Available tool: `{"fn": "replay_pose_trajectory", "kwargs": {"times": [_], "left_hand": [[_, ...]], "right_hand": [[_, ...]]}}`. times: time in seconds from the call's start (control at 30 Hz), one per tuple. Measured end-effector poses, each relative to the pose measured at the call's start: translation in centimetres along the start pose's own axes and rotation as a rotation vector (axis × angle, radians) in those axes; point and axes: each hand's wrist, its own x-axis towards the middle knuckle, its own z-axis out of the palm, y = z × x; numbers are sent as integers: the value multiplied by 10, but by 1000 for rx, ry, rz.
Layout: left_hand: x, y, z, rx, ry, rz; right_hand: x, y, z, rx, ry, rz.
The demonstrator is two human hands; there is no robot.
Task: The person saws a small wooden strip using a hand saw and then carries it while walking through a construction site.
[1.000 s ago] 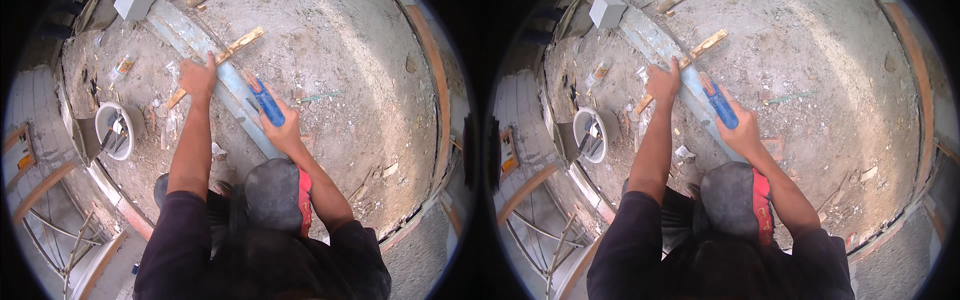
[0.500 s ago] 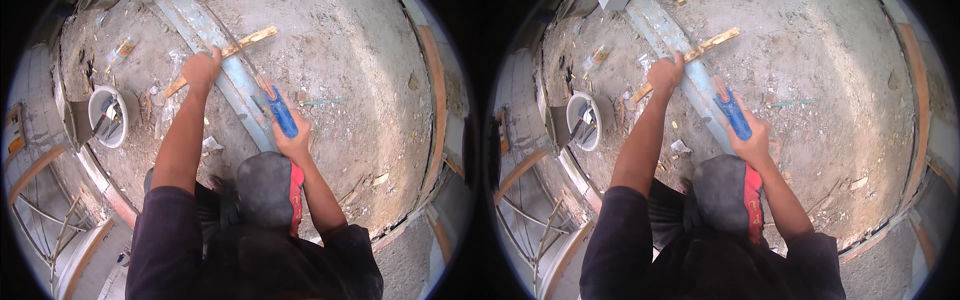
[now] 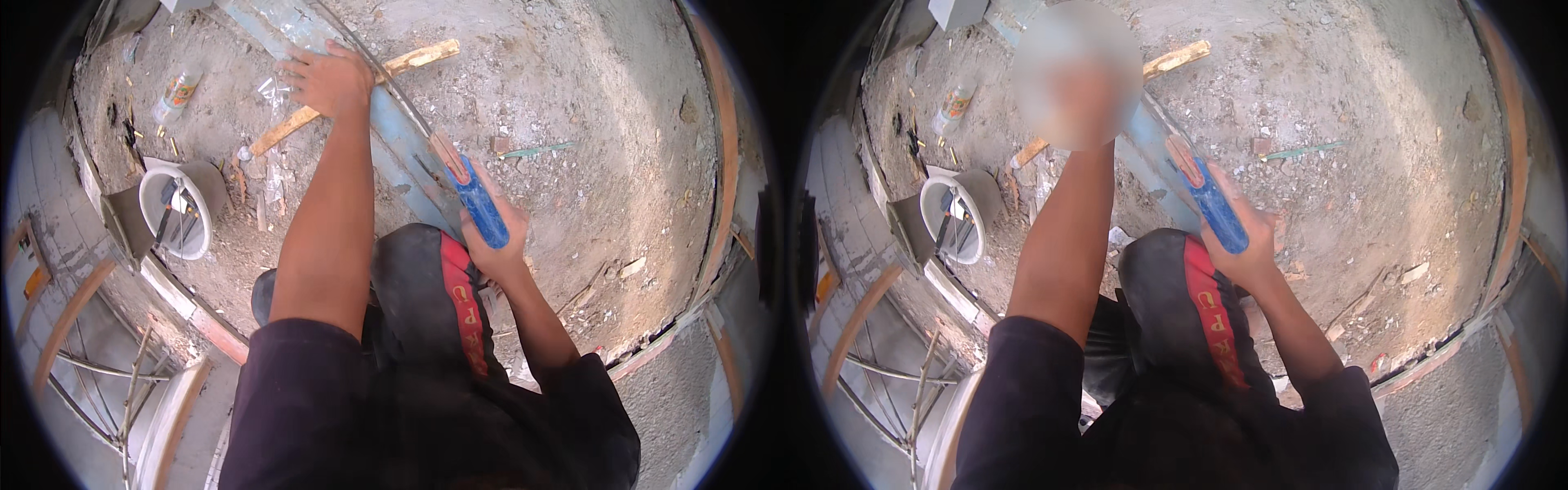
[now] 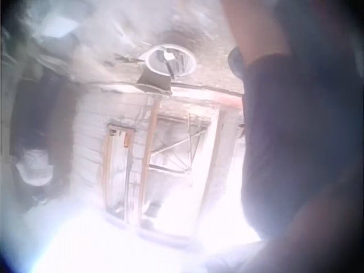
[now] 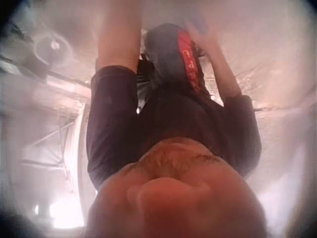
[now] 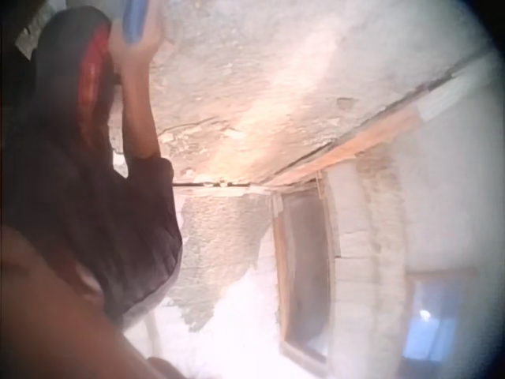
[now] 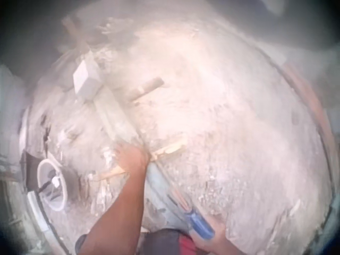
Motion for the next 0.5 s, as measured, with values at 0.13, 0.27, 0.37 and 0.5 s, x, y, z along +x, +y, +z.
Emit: {"fn": "replay_pose_trajectory", "kwargs": {"times": [0.13,0.27,0.37,0.5], "left_hand": [[-6,13,-6,-115,-32,-116],[-3,22,-20,-59,-124,-229],[-1,15,-21,-28,-81,-224],[-2,17,-14,12,-45,-159]], "right_hand": [[15,-9,2,-8,34,-28],[28,-26,0,-61,-10,-21],[22,-25,-4,-11,-88,35],[-5,-12,-7,-96,-4,-23]]}}
